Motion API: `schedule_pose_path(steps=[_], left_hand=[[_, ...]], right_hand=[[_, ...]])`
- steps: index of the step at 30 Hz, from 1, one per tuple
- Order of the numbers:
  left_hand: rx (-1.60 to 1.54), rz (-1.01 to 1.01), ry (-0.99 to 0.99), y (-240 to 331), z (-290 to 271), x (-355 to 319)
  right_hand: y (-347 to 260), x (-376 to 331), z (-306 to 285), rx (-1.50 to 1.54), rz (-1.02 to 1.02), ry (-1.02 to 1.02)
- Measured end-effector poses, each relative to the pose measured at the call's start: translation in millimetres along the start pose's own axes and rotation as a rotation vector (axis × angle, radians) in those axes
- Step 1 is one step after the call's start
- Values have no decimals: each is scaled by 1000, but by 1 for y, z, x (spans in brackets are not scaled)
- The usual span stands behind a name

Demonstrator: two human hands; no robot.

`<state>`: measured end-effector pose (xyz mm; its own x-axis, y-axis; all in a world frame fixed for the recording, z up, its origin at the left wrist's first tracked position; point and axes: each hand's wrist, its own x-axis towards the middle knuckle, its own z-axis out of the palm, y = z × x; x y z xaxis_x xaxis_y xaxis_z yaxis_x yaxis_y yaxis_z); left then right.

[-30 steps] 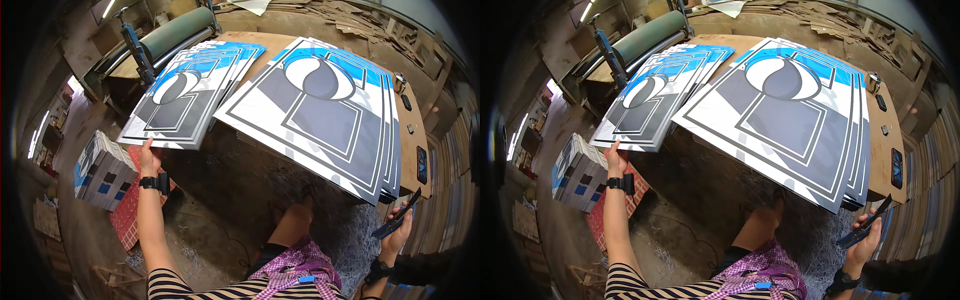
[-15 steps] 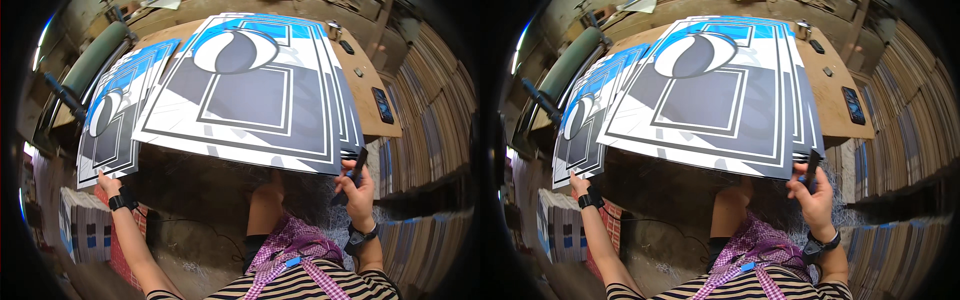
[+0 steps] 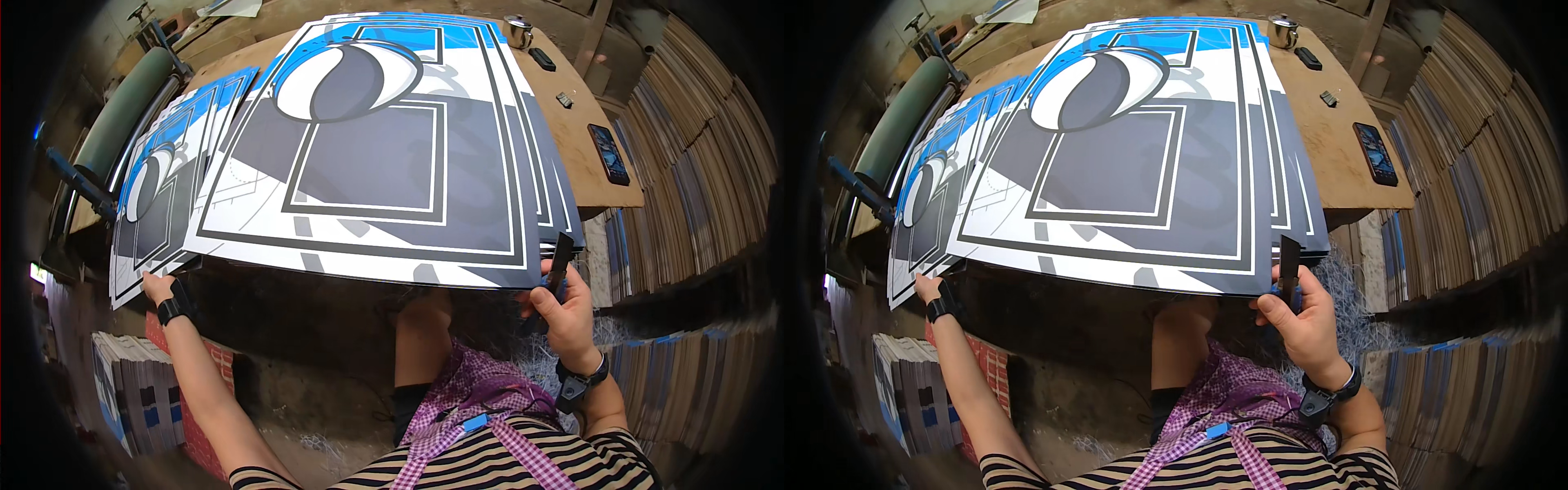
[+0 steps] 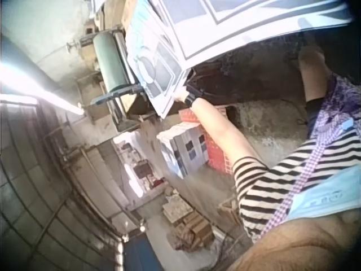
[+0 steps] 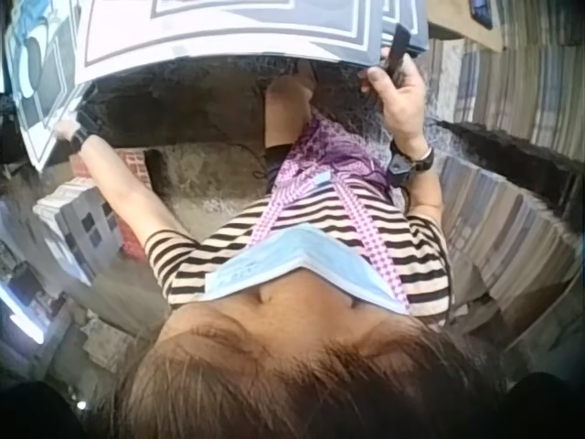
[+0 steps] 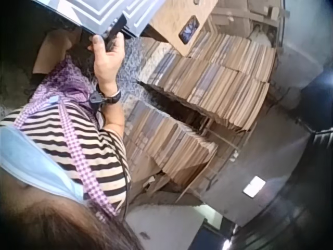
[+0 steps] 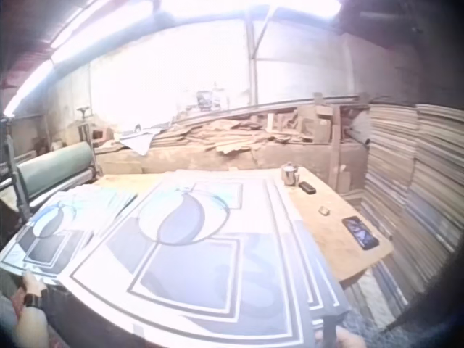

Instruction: Using a small hand-held blade to cut along the edges of printed paper sheets on a workshop table.

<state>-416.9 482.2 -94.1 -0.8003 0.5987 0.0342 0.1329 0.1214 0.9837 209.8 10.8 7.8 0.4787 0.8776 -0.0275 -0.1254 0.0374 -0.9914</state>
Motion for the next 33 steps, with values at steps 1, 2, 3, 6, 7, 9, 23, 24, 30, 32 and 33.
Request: schedule_pose_path(steps=[1,2,3,6,7,9,23,24,30,32,33], left_hand=[[-207,-105,-50,-4,15,-25],[-420,-215,-112,1,34,-63],[-426,-376,-308,13,40,-93],[-445,-193,119,50,22,-169],[-381,10,21,58,0,-176],[-478,409,-130,89,-16,-232],[833,1252,-1067,160,33,-400],[830,1263,-1070,159,34,-404],[835,1246,-1044,155,30,-419],[844,1235,-1039,159,26,-423],[844,1225,-1036,160,24,-425]], right_hand=[[1,1,2,-5,11,15],[0,1,-1,-14,14,45],[0,2,-3,-20,7,60],[3,3,-2,-8,5,42],[2,2,-1,5,0,15],[3,3,3,12,-8,-17],[13,2,11,105,-83,34],[13,2,11,109,-87,44],[14,3,14,173,-171,157],[11,5,13,176,-196,154],[10,4,11,180,-190,152]])
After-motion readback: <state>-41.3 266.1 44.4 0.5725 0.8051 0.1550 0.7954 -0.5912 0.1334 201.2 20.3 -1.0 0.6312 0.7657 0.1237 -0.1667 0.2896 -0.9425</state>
